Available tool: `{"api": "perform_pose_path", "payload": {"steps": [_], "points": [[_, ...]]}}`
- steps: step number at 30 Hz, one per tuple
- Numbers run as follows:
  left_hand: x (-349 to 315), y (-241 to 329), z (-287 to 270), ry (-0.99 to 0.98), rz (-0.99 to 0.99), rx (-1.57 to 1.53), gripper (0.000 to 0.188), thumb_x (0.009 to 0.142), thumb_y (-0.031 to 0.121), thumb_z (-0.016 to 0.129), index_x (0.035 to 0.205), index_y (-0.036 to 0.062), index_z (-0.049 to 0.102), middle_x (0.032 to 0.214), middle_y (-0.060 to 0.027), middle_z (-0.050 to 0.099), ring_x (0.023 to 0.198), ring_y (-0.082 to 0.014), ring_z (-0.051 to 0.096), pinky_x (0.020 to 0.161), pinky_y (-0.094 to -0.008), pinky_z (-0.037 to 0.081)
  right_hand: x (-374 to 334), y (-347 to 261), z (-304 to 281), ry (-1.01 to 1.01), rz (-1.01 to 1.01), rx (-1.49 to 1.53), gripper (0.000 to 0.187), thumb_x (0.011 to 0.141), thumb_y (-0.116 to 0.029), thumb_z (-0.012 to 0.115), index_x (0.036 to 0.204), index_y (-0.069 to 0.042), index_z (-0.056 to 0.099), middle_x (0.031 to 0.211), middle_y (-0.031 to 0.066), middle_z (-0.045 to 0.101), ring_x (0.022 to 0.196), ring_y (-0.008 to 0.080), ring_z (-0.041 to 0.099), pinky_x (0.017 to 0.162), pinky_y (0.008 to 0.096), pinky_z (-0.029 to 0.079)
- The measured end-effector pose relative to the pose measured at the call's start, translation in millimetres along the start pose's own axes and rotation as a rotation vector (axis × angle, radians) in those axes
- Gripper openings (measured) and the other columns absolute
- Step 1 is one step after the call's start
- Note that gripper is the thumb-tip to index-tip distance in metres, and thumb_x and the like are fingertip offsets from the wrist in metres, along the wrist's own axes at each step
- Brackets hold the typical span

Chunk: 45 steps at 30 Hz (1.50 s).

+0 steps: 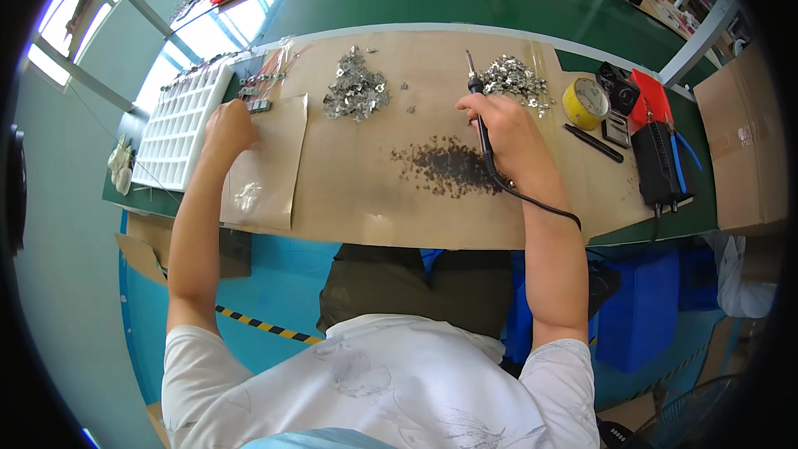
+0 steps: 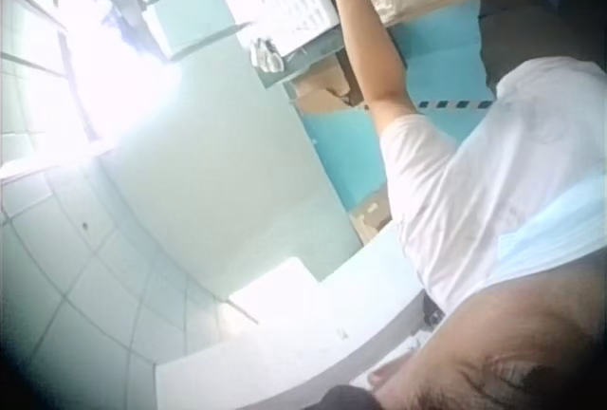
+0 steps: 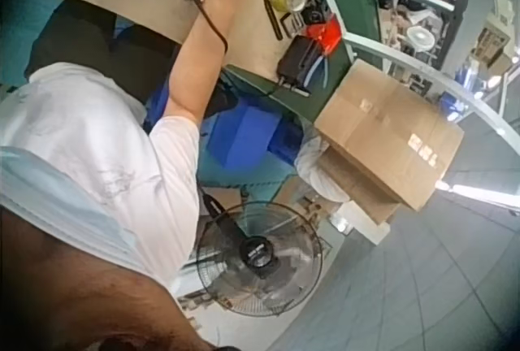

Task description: Soldering small electronic components to wires and organizing them in a tray.

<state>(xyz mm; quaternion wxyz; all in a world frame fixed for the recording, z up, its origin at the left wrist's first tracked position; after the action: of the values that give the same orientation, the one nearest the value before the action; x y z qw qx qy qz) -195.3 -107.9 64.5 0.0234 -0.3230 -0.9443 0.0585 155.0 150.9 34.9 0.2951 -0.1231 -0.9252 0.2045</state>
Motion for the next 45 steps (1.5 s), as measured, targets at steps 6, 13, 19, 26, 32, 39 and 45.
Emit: {"api": "perform_pose_path", "payload": {"steps": [6, 13, 19, 26, 32, 39, 45], "points": [[9, -14, 4, -0.002, -0.071, -0.033, 0.023, 0.076, 0.012, 0.073, 0.095, -0.0004, 0.078, 0.106, -0.0230, 0.076, 0.104, -0.0389, 0.073, 0.091, -0.0439, 0.059, 0, -2, -1, -0.002, 0.027, 0.033, 0.032, 0.085, 0.009, 0.068, 0.112, -0.007, 0.069, 0.093, 0.0139, 0.071, 0.088, 0.0306, 0.070, 0.080, 0.0384, 0.057], [-29, -28, -3, 0.570, -0.005, -0.730, 0.030, 0.079, 0.023, 0.087, 0.100, 0.0016, 0.079, 0.087, -0.0115, 0.078, 0.079, -0.0207, 0.075, 0.073, -0.0351, 0.058, -3, 3, 0, 0.034, 0.019, 0.067, 0.033, 0.082, 0.009, 0.070, 0.111, -0.008, 0.069, 0.089, 0.0131, 0.070, 0.084, 0.0324, 0.070, 0.075, 0.0407, 0.056], [-81, 34, -11, 0.476, 0.719, -0.767, 0.023, 0.081, 0.005, 0.087, 0.102, 0.0042, 0.077, 0.107, -0.0047, 0.075, 0.078, -0.0111, 0.071, 0.062, -0.0241, 0.053, 1, 4, 0, 0.007, -0.028, 0.084, 0.033, 0.083, 0.008, 0.069, 0.112, -0.007, 0.067, 0.088, 0.0141, 0.069, 0.084, 0.0335, 0.068, 0.074, 0.0414, 0.055], [-103, 107, 7, 0.205, 1.193, -0.570, 0.021, 0.086, 0.008, 0.079, 0.106, 0.0044, 0.074, 0.109, -0.0092, 0.071, 0.075, -0.0276, 0.070, 0.068, -0.0387, 0.059, -2, 3, -2, 0.017, 0.008, 0.131, 0.030, 0.084, 0.007, 0.069, 0.111, -0.007, 0.068, 0.089, 0.0119, 0.070, 0.084, 0.0302, 0.069, 0.076, 0.0390, 0.056], [-97, 114, -17, 0.025, 1.131, -0.682, 0.022, 0.086, 0.008, 0.079, 0.106, 0.0025, 0.071, 0.105, -0.0082, 0.071, 0.065, -0.0209, 0.067, 0.062, -0.0336, 0.054, -2, -9, 3, -0.067, -0.055, 0.170, 0.032, 0.083, 0.007, 0.071, 0.111, -0.007, 0.069, 0.087, 0.0101, 0.070, 0.080, 0.0283, 0.069, 0.074, 0.0373, 0.056], [-60, 171, -33, 0.016, 0.783, -1.222, 0.020, 0.092, 0.008, 0.073, 0.106, -0.0018, 0.063, 0.078, -0.0058, 0.070, 0.067, -0.0084, 0.065, 0.059, -0.0247, 0.047, -1, -14, 3, -0.121, -0.071, 0.166, 0.034, 0.082, 0.009, 0.072, 0.112, -0.007, 0.068, 0.086, 0.0104, 0.068, 0.079, 0.0278, 0.068, 0.072, 0.0377, 0.056], [-25, 215, -8, -0.203, 0.635, -1.324, 0.013, 0.094, 0.011, 0.071, 0.094, -0.0013, 0.065, 0.076, -0.0045, 0.069, 0.068, -0.0093, 0.067, 0.061, -0.0251, 0.050, -2, -16, 2, -0.128, -0.043, 0.155, 0.033, 0.083, 0.008, 0.072, 0.113, -0.006, 0.068, 0.086, 0.0109, 0.069, 0.081, 0.0288, 0.069, 0.072, 0.0375, 0.056]]}}
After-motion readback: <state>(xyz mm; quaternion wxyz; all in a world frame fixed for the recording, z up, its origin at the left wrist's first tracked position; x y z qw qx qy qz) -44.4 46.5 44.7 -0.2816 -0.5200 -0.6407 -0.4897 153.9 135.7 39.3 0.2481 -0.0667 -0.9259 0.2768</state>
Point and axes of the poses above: each hand's wrist, its own x-axis towards the middle knuckle, its own z-axis out of the palm, y = z × x, the point moved 3 cm from there along x, towards the middle knuckle
